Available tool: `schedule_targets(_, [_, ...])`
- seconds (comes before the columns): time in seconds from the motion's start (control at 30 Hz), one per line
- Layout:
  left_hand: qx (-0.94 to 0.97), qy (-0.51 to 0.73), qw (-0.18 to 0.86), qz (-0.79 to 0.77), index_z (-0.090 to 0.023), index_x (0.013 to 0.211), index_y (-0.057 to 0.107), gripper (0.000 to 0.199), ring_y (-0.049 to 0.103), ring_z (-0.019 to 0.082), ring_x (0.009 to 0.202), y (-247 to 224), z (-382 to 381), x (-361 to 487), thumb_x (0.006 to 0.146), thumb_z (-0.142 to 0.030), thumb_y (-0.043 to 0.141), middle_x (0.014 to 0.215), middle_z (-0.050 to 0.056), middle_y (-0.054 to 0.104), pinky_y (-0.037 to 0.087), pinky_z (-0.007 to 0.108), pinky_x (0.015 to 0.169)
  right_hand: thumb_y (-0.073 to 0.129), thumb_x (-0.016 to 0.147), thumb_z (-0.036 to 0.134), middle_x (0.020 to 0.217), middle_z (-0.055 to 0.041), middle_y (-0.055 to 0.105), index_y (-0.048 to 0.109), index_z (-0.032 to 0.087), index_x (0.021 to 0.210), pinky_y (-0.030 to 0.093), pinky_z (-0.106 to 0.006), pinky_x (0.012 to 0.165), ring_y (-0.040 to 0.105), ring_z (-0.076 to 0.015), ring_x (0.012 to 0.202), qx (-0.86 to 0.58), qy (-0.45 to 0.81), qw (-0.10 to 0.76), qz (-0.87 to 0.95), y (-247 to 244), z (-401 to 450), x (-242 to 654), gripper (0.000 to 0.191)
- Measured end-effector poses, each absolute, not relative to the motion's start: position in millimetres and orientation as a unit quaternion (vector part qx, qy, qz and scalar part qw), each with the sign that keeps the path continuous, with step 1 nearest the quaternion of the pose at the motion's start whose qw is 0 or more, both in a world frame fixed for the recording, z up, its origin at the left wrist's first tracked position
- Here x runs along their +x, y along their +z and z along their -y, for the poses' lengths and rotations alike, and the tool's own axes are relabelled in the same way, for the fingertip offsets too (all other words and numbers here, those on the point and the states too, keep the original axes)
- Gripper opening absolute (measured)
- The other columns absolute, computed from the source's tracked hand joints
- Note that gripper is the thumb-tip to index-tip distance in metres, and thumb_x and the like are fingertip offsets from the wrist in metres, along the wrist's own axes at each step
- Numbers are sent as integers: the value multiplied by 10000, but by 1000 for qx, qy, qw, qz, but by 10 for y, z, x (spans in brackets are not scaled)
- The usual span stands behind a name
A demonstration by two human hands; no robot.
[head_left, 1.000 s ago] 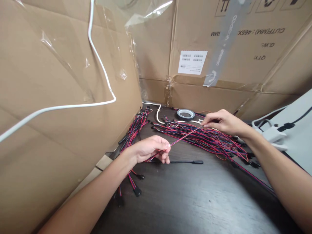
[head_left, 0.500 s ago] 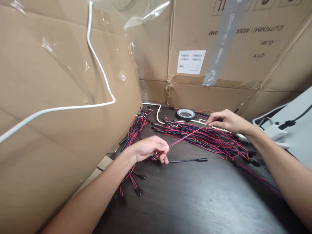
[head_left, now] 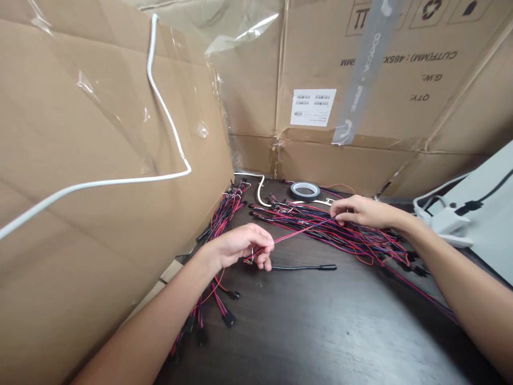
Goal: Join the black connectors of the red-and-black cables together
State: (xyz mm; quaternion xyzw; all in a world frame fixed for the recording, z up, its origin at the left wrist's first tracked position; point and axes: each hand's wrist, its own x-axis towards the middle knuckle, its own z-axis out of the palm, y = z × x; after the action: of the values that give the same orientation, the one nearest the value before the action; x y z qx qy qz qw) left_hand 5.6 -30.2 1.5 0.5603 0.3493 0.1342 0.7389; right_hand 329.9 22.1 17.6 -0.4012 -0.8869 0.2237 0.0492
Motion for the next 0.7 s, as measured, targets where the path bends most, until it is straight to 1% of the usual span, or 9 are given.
schedule_targets(0.07, [561,140,736,-351,-118,565,488,209,633,155,581,17,311,73,733,-233,537,475,0,478,428,195,519,440,856,355,745,-35,597,545,165,784,383,-277,669,526,-157,691,-400,220,50,888,172,-232,3318,229])
schedule_targets(0.17, [562,144,733,-355,-122,557,474,218,631,149,576,28,329,102,732,-238,535,471,-10,464,429,191,522,451,855,354,806,-53,617,575,163,800,396,-295,712,545,-168,743,-395,195,74,895,151,-265,3342,235])
schedule_targets(0.3, [560,143,731,-362,-124,544,474,209,624,143,564,51,350,125,713,-230,536,464,-11,460,417,188,517,455,852,294,834,-74,621,595,161,780,405,-326,761,537,-193,814,-381,120,98,911,116,-304,3322,206])
schedule_targets(0.37, [560,147,732,-359,-125,534,475,203,624,145,565,53,356,133,704,-221,533,461,-8,465,412,193,517,469,836,237,841,-78,626,611,160,786,395,-364,810,527,-212,851,-370,67,90,922,137,-273,3251,169])
schedule_targets(0.43, [556,149,736,-354,-125,530,476,195,623,148,563,45,361,145,697,-212,528,457,-6,466,410,199,521,504,817,204,947,-86,629,634,164,871,370,-415,873,519,-237,929,-357,31,79,930,189,-178,3116,147])
schedule_targets(0.5, [550,146,743,-353,-124,531,481,181,617,148,552,28,368,163,688,-203,521,452,-4,467,411,204,523,528,828,219,1116,-101,585,622,171,1012,368,-425,902,497,-250,1038,-336,38,92,936,247,-25,2915,213])
schedule_targets(0.53, [548,144,745,-353,-122,533,484,172,616,149,548,19,372,173,683,-198,518,452,-3,469,411,206,524,526,840,226,1147,-103,569,608,170,1058,369,-416,919,489,-242,1065,-317,53,104,941,265,63,2799,239])
schedule_targets(0.6, [549,144,746,-349,-119,533,495,156,613,153,543,4,383,194,671,-189,516,452,0,476,413,214,528,511,867,231,1102,-108,585,593,146,1078,383,-380,931,499,-217,1054,-285,94,141,943,267,233,2563,243])
schedule_targets(0.7, [545,148,747,-350,-116,536,514,139,604,151,526,-11,400,216,655,-186,522,446,4,486,409,217,532,462,898,208,974,-89,624,607,124,1029,434,-320,840,553,-178,919,-253,163,152,941,182,406,2284,212])
